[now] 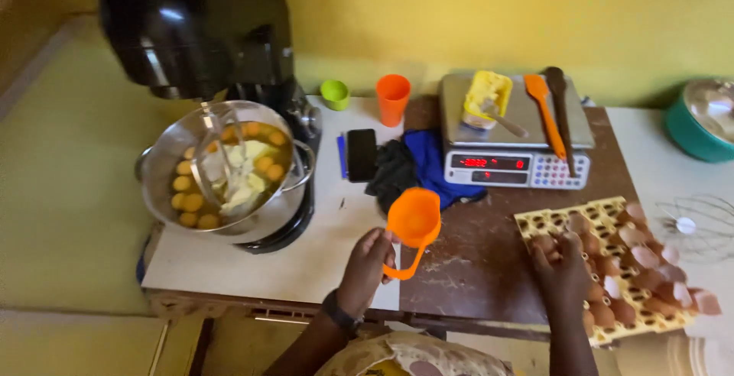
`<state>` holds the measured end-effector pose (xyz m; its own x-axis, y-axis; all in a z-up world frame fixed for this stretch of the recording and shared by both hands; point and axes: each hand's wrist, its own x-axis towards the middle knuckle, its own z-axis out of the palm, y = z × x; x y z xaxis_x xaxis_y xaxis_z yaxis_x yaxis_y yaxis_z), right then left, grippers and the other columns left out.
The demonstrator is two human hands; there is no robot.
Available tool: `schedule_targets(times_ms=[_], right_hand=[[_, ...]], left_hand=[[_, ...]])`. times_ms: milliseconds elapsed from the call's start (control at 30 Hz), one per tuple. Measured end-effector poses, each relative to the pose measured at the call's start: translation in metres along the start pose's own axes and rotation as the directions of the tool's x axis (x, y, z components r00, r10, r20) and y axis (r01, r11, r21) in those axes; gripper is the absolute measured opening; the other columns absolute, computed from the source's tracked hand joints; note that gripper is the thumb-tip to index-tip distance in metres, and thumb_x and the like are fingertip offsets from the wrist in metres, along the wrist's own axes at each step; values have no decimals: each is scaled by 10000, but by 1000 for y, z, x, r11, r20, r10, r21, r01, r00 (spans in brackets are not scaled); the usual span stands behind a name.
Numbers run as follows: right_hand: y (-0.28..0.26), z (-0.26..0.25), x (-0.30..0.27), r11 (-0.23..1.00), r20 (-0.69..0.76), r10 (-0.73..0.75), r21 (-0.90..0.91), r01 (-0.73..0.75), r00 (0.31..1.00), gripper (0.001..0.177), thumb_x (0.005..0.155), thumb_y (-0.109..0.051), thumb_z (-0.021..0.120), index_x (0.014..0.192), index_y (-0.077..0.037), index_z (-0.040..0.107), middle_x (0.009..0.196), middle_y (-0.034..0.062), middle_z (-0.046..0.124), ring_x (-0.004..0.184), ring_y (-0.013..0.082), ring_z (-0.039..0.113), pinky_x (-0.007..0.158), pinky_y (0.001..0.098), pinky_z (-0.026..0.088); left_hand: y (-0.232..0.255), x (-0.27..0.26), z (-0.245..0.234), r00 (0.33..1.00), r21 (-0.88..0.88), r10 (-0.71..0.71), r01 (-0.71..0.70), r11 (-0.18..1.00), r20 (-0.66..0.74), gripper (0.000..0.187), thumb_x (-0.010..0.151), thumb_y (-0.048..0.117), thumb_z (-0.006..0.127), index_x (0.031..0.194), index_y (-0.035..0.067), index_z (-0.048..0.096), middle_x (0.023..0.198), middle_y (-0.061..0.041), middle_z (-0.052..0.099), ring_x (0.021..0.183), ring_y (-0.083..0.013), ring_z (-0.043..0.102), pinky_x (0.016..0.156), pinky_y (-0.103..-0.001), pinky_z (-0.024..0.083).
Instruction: The person is cracking eggs into a stand mixer bowl and adding vanilla essence using a small measuring cup.
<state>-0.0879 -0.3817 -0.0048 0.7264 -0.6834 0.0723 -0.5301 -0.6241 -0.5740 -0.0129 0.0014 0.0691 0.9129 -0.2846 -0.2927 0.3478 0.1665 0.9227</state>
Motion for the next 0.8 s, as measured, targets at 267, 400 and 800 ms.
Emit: schedule_targets(times_ms=[267,400,800], right_hand=[[-7,-14,-25,992,-14,-43,122,45,999,564,963,-348,823,1419,-22,757,1181,205,792,920,352,746,852,490,566],[-16,-25,-34,992,-15,-11,122,13,1000,552,976,-331,795,1439,-32,765,1204,225,782,966,371,745,916,501,561],[-8,-17,-36,982,-46,-108,150,114,993,477,962,-287,830,1391,-79,804,1101,188,801,843,309,746,819,461,581]], left_hand=[[97,3,-60,957,-353,261,-290,890,-127,352,1095,465,639,1119,121,703,753,46,555,581,-80,471,519,-255,413],[111,22,-95,946,-675,269,-319,665,-182,172,1102,307,698,1127,140,731,717,67,576,587,-80,534,576,-232,412],[95,42,-119,768,-983,614,136,126,185,272,1202,241,562,1209,21,721,777,-28,697,613,-120,676,643,-266,625]])
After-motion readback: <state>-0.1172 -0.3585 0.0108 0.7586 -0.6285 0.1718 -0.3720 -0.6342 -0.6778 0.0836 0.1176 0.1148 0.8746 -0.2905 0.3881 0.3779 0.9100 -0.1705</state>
